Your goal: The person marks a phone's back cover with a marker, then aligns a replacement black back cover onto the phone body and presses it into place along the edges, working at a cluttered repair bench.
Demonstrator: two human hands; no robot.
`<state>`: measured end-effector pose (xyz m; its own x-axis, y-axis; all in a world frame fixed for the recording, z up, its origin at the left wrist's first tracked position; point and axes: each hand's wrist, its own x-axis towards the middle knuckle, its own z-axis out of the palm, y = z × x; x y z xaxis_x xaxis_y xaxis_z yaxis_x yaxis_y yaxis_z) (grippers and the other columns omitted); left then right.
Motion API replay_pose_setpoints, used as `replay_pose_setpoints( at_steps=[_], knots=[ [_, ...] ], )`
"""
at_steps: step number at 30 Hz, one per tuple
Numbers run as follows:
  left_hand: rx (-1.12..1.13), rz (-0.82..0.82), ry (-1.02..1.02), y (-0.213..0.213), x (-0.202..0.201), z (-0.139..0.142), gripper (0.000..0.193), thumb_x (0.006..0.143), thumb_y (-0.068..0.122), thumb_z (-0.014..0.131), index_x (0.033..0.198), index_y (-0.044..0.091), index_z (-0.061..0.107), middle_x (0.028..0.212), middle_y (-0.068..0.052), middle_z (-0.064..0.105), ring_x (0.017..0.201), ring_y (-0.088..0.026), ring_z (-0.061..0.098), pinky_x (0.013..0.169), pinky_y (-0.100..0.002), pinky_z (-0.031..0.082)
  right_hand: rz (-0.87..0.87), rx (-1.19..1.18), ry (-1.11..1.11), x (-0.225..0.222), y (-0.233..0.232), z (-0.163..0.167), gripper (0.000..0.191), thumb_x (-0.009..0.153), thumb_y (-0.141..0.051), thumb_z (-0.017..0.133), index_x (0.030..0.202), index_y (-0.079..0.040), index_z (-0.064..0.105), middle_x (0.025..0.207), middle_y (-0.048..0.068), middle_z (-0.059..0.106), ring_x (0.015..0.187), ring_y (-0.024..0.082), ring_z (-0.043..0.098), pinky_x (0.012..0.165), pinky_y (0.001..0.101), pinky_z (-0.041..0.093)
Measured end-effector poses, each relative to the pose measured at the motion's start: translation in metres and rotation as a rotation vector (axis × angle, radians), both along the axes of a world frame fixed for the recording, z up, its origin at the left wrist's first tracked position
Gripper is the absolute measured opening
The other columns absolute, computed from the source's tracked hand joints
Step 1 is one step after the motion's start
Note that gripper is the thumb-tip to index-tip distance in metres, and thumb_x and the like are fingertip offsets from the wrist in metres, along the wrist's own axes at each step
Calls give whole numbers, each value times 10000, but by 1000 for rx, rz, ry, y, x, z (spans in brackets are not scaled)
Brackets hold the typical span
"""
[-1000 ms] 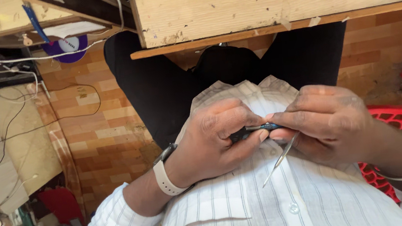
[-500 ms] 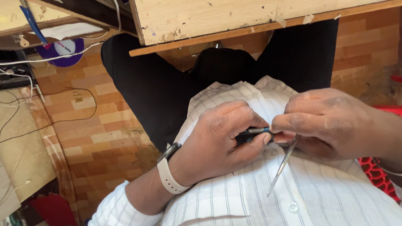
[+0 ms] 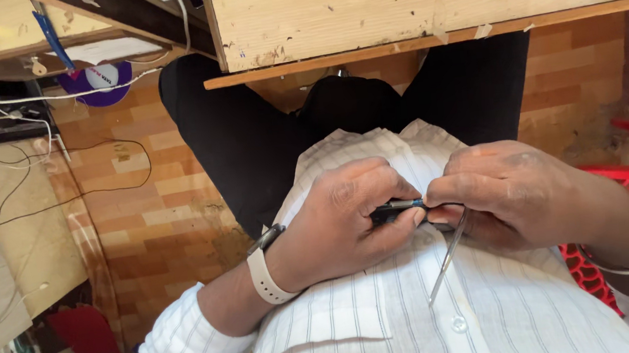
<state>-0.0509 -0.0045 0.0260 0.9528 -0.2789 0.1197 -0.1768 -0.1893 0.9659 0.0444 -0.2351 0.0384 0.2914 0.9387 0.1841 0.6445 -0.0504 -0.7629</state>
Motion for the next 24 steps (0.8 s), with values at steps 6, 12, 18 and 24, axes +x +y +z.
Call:
replay_pose_setpoints(
  at_steps=[6, 12, 18, 24],
  knots=[
    [1, 10, 2, 0, -2, -1, 136, 919, 160, 753, 942, 43, 690, 811, -65, 645, 695, -171, 640, 613, -305, 507, -20, 58, 34, 1, 1, -4, 269, 817, -101, 816, 1011, -40, 640, 659, 21, 574, 581, 183, 590, 504, 343, 433],
    [-2, -5, 38, -2, -2, 2, 149, 924, 172, 754, 958, 47, 679, 828, -56, 669, 719, -156, 664, 640, -290, 528, -13, 28, 56, -1, 1, -1, 249, 790, -96, 826, 988, -43, 685, 629, 21, 580, 547, 167, 579, 476, 340, 423],
    [-7, 74, -5, 13, -5, 10, 136, 910, 142, 743, 946, 47, 653, 877, -66, 702, 774, -158, 700, 692, -282, 562, -38, 51, 55, -2, 1, 2, 245, 797, -106, 828, 978, -59, 671, 639, 19, 580, 554, 170, 586, 475, 340, 425],
    [17, 87, -12, 13, -10, 9, 99, 927, 120, 740, 931, 57, 664, 850, -56, 705, 715, -149, 696, 641, -268, 551, -43, 28, 56, -5, 3, -3, 251, 791, -107, 833, 977, -66, 670, 598, 25, 552, 532, 184, 564, 473, 354, 417]
  ],
)
